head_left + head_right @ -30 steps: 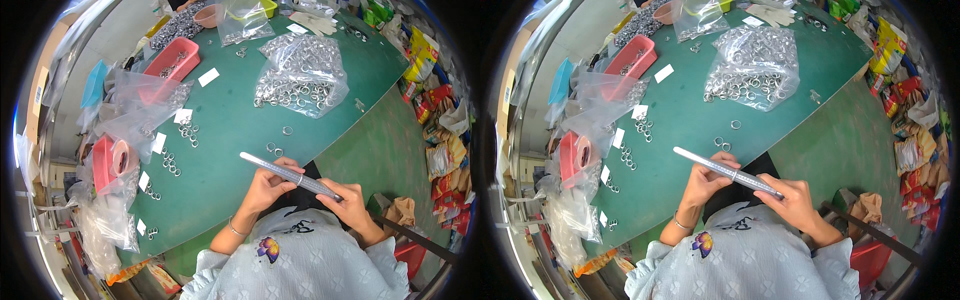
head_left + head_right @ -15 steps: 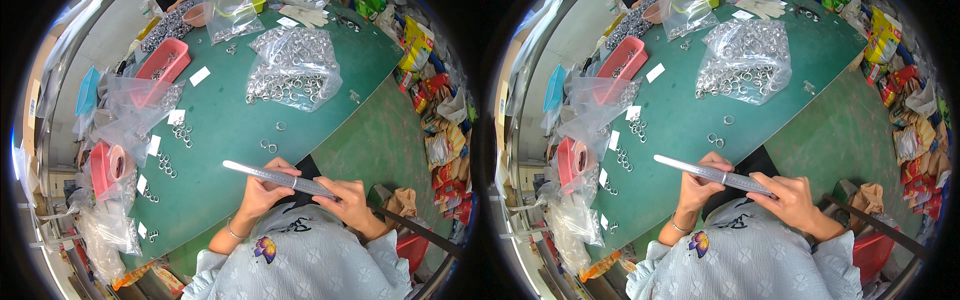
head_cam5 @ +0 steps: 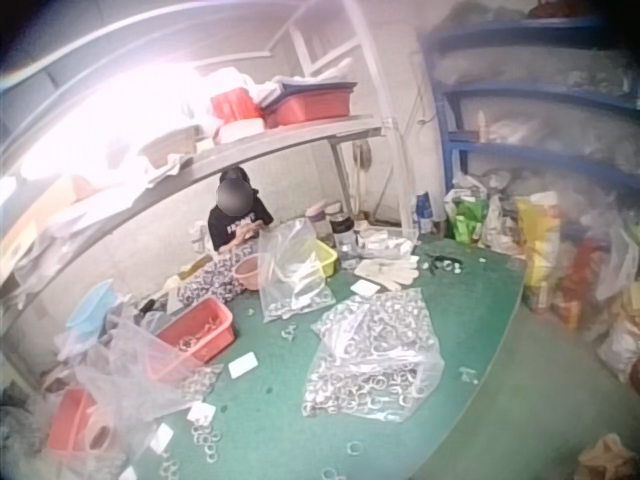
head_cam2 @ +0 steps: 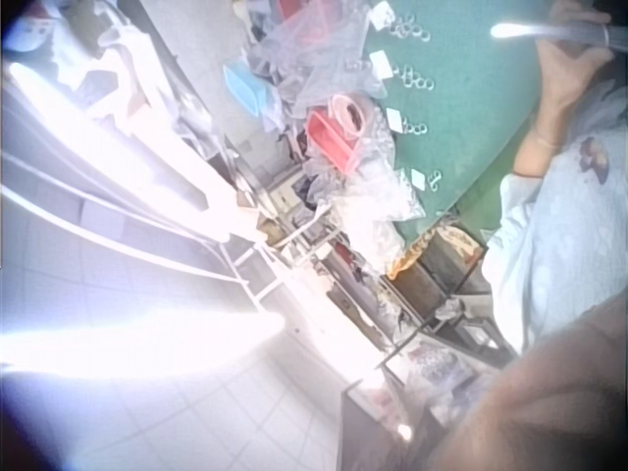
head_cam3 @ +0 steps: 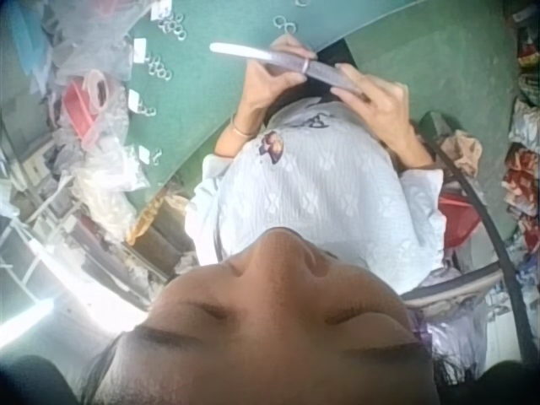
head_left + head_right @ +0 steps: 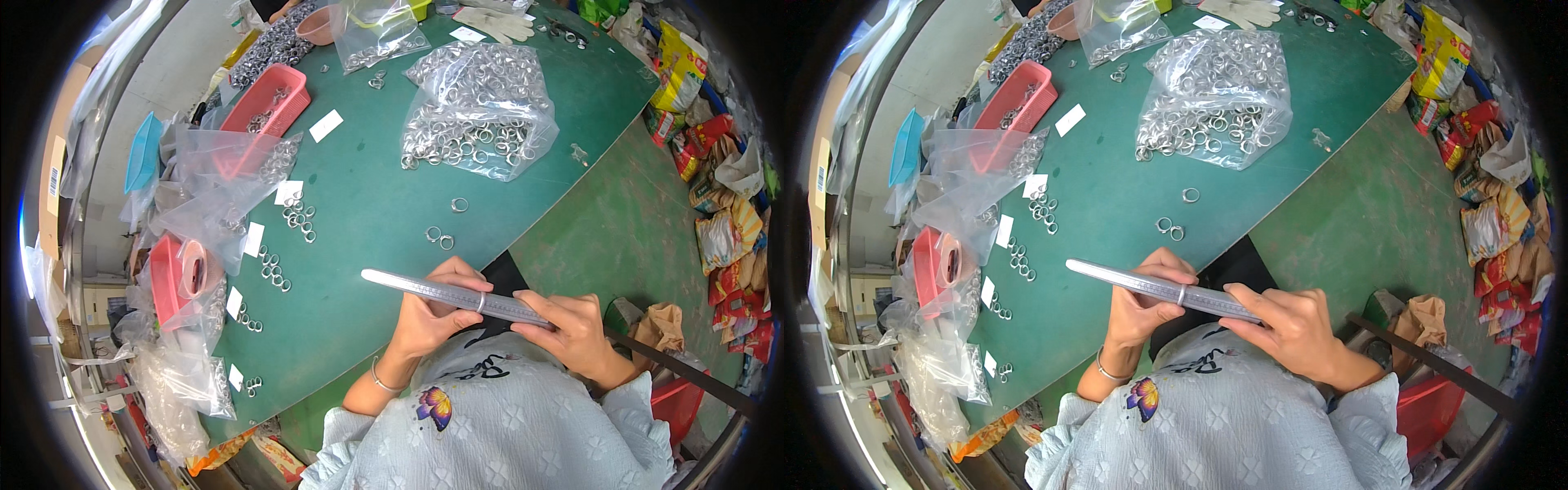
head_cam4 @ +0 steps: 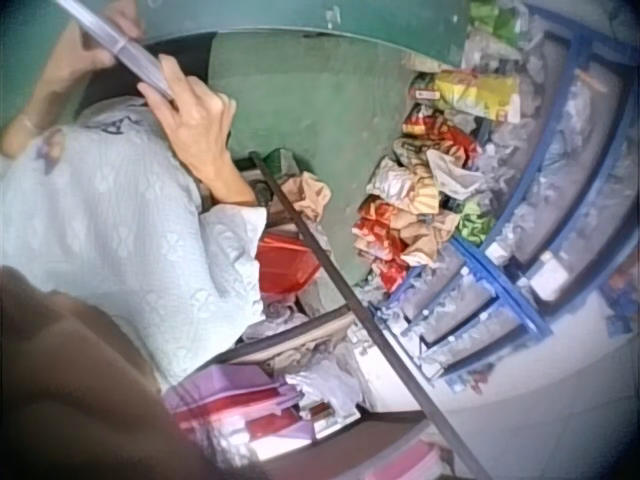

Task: The person files small metal rings on a green workbench using a metal file. They pick up individual rings, file them, and place them back on the table. The camera shakes significantly throughout the task.

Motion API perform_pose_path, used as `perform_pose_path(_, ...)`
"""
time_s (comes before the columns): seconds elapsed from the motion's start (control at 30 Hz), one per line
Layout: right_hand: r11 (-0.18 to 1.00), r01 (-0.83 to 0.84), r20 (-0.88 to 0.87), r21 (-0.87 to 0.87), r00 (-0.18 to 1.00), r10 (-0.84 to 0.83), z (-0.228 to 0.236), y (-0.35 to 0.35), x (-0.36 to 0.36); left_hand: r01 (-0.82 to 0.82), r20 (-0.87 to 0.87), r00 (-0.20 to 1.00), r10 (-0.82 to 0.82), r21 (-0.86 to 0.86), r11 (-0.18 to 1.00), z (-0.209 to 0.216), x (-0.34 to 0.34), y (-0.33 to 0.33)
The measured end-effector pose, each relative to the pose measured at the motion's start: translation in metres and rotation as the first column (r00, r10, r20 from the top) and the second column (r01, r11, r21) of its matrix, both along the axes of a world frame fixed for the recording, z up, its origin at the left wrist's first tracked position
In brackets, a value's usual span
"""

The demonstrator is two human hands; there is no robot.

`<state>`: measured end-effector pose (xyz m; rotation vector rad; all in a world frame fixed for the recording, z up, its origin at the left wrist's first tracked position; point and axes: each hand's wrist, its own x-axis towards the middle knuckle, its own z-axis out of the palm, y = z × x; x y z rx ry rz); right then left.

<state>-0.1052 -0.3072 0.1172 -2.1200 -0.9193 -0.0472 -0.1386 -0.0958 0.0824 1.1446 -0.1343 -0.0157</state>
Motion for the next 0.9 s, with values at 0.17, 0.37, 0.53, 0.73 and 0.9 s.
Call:
perform_pose_path(0.17, 1.0, -0.013, -0.016, 0.009, 1.0, 0.013, 0.0012, 0.0007, 0.0007, 0.024, 0.021, 0.999, -0.025, 0.046, 0.999, 0.0029, 0.0009, 0.0037)
perform_pose_path(0.37, 1.0, -0.016, -0.017, -0.016, 1.0, 0.016, 0.0024, 0.0008, 0.0005, 0.025, 0.022, 0.999, -0.027, 0.065, 0.998, 0.0008, 0.0, 0.0049)
perform_pose_path(0.53, 1.0, -0.022, -0.038, -0.016, 0.999, 0.021, 0.0024, 0.0009, 0.0011, 0.016, 0.022, 1.0, -0.017, 0.046, 0.999, -0.0007, -0.0011, 0.0041)
perform_pose_path(0.73, 1.0, -0.027, -0.042, -0.01, 0.999, 0.026, 0.0019, 0.0017, 0.0017, 0.008, 0.012, 1.0, -0.009, 0.034, 0.999, -0.0044, -0.0026, 0.0043)
perform_pose_path(0.9, 0.999, -0.031, -0.048, 0.005, 0.998, 0.032, -0.0003, 0.0018, 0.0016, 0.009, 0.017, 1.0, -0.009, 0.027, 1.0, -0.005, -0.0028, 0.0044)
